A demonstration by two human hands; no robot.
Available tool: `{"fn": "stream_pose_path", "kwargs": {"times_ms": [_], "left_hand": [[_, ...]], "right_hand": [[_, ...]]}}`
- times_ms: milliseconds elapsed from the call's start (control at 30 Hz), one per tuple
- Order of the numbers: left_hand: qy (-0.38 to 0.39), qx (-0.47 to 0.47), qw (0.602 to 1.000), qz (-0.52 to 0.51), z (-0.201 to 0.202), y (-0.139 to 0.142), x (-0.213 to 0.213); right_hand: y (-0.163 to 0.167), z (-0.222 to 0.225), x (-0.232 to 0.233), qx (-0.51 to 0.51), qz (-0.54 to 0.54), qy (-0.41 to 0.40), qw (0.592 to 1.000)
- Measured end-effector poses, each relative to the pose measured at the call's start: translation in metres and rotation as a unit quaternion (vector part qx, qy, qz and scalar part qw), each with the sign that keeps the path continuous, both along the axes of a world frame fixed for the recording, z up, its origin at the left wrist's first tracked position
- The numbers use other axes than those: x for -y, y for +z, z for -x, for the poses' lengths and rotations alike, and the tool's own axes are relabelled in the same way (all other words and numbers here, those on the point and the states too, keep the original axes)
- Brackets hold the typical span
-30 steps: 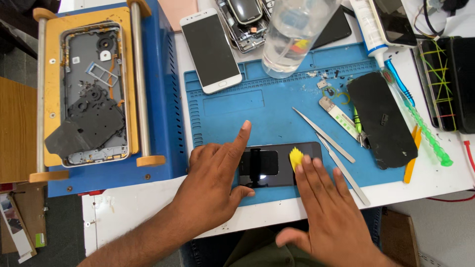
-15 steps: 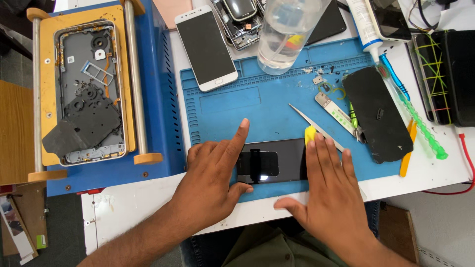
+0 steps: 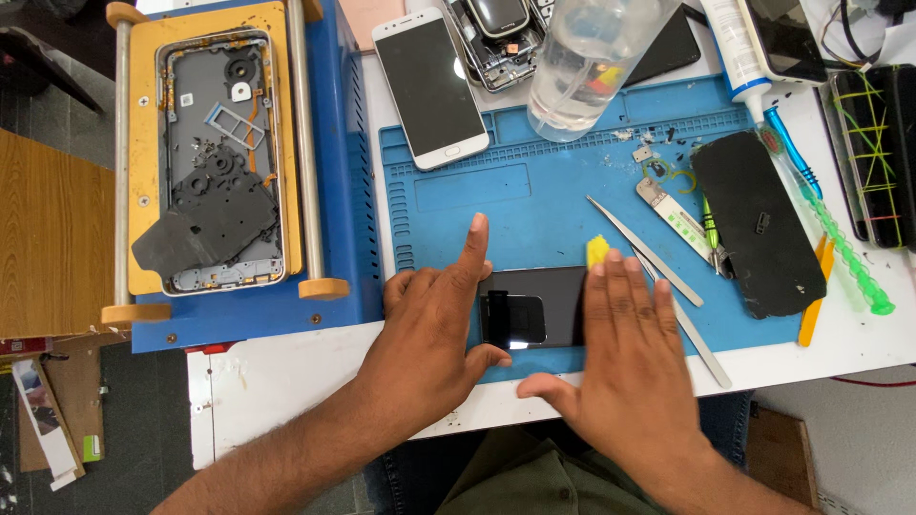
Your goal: The person works at a repair bench on a disassembled smartphone, lifting the motherboard out of the frame and setting it on the mat. They then handle the phone body and screen, pry at the screen edge, spray liquid from a bottle onto the screen, and wipe the screen with a sponge.
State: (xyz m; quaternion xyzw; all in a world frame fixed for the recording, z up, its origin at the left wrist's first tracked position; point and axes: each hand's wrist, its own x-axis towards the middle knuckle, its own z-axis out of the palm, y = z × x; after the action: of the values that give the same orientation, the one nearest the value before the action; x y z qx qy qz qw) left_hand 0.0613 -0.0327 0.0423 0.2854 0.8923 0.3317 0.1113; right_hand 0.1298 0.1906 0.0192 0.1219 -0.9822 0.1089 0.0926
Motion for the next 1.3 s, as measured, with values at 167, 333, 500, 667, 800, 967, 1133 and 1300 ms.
{"fn": "stream_pose_path", "kwargs": {"times_ms": [167,333,500,667,800,967,1133,1300], "left_hand": [[0.020,-0.037,0.999,-0.009,-0.001,0.001,0.002],[0.016,0.014,0.999,-0.028,0.002,0.001,0.001],[0.017,0.027,0.999,0.010,0.006,-0.001,0.005],[0.016,0.009,1.000,-0.017,0.004,0.002,0.007],[0.002,0.009,0.999,-0.034,0.006,0.002,0.012],[-0.017,0.014,0.999,-0.025,0.007,-0.002,0.018],[-0.027,0.006,0.999,-0.034,0.007,0.000,0.020],[-0.027,0.036,0.999,-0.017,0.009,0.004,0.020]], "right_hand": [[0.005,0.014,0.051,0.022,0.051,0.113,0.992],[0.020,0.015,0.008,0.053,0.030,0.083,0.995],[0.019,0.012,-0.013,0.040,-0.024,0.014,0.999],[0.009,0.020,0.029,0.041,0.025,0.114,0.992],[0.012,0.022,0.042,0.055,0.026,0.187,0.981],[0.010,0.000,0.031,0.043,-0.013,0.234,0.971],[0.005,-0.017,-0.017,0.049,-0.038,0.197,0.978],[-0.002,-0.034,-0.063,0.045,-0.063,0.114,0.991]]}}
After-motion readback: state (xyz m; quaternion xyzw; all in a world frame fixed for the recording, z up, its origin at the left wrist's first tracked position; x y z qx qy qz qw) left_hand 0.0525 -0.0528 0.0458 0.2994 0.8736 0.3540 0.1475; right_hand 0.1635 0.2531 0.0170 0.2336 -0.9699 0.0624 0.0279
